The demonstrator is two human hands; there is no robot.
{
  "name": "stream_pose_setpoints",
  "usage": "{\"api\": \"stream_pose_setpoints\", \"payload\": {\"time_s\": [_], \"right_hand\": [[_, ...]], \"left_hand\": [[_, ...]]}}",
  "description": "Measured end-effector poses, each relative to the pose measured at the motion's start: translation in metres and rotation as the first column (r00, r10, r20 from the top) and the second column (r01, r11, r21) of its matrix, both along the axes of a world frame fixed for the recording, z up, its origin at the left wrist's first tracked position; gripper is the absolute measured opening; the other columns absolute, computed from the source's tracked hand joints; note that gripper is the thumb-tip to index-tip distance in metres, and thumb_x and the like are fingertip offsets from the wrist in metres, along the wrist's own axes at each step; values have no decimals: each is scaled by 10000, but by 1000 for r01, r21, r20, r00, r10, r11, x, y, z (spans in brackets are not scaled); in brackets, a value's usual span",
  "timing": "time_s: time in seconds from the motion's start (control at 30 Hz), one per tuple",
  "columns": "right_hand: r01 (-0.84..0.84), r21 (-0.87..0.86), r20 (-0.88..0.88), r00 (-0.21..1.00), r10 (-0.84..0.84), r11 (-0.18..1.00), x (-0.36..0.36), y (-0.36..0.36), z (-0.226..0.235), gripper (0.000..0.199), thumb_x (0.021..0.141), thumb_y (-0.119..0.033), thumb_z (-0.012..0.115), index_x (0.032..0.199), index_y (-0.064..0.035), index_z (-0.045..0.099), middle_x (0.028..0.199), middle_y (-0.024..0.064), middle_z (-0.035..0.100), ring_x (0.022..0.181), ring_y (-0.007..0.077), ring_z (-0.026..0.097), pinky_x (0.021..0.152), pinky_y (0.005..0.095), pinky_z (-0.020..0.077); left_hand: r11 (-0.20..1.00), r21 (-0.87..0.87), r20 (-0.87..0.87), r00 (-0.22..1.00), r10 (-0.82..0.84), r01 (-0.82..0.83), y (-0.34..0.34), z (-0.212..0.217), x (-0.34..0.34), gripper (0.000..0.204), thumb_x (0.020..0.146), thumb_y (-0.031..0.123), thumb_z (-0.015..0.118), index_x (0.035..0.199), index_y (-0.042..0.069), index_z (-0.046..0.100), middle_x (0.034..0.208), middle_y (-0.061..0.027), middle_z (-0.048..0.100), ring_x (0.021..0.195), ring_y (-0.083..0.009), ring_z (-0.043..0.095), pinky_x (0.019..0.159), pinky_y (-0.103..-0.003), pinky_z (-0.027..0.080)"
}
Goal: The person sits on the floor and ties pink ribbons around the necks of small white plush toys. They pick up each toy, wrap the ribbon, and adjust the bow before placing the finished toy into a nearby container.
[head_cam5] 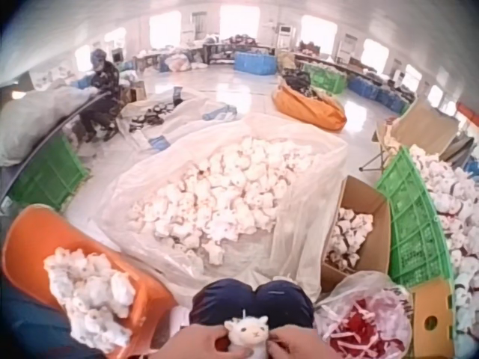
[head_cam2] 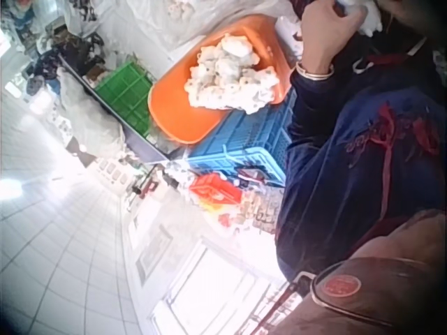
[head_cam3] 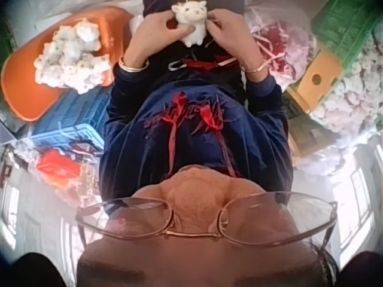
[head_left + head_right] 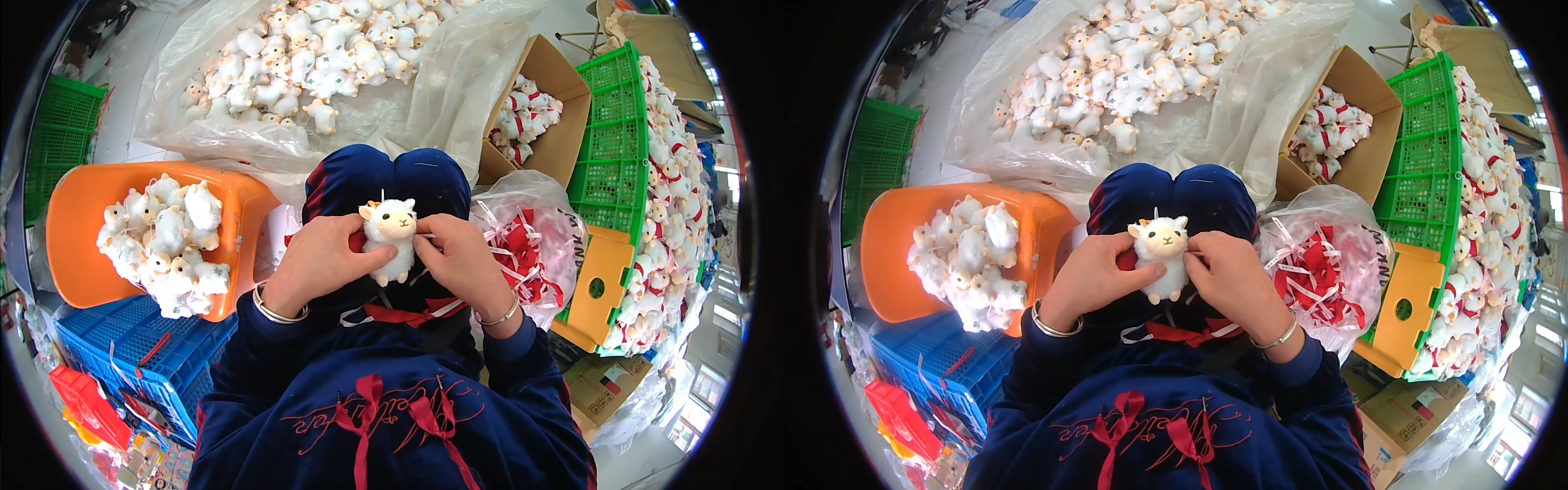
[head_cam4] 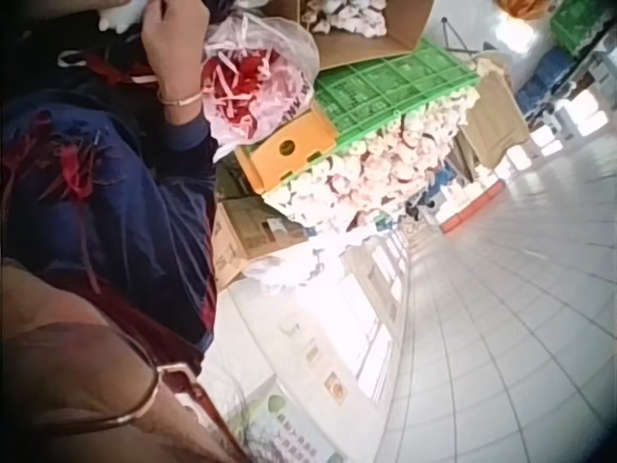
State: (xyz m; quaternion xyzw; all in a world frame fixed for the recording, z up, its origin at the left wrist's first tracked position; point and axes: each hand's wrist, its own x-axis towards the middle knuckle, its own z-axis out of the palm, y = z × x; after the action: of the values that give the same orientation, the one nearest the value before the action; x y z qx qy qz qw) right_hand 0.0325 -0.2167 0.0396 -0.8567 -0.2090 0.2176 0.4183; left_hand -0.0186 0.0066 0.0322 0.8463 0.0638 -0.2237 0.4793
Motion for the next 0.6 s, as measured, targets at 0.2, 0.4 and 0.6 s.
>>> {"api": "stream_pose_setpoints", "payload": {"time_s": [0.2, 0.4, 0.6], "right_hand": [[17, -78, -34, 999, -19, 997, -1, -10, 7, 155, 916, -156, 705, 916, -2, 723, 826, 160, 719, 753, 357, 701, 659, 414, 537], [-14, -61, 26, 1000, 16, 998, 2, -11, 6, 147, 927, -164, 687, 917, -18, 705, 805, 166, 695, 717, 359, 683, 634, 414, 528], [-26, -74, 323, 945, 48, 997, 34, 2, 2, 57, 875, -112, 699, 856, -58, 694, 845, 99, 654, 838, 313, 639, 712, 412, 503]], "left_hand": [[1000, 13, -52, 999, 7, -6, 0, -1, 2, 466, 826, 361, 823, 1054, -34, 728, 811, -103, 713, 705, -170, 651, 676, -320, 503], [995, -27, -12, 995, 100, -100, -6, -7, 7, 390, 834, 322, 842, 957, -29, 727, 751, -46, 671, 688, -84, 582, 640, -279, 475], [979, -107, 26, 984, 177, -174, -6, -1, 37, 354, 886, 318, 819, 862, -18, 711, 695, -13, 631, 664, -45, 527, 605, -252, 438]]}}
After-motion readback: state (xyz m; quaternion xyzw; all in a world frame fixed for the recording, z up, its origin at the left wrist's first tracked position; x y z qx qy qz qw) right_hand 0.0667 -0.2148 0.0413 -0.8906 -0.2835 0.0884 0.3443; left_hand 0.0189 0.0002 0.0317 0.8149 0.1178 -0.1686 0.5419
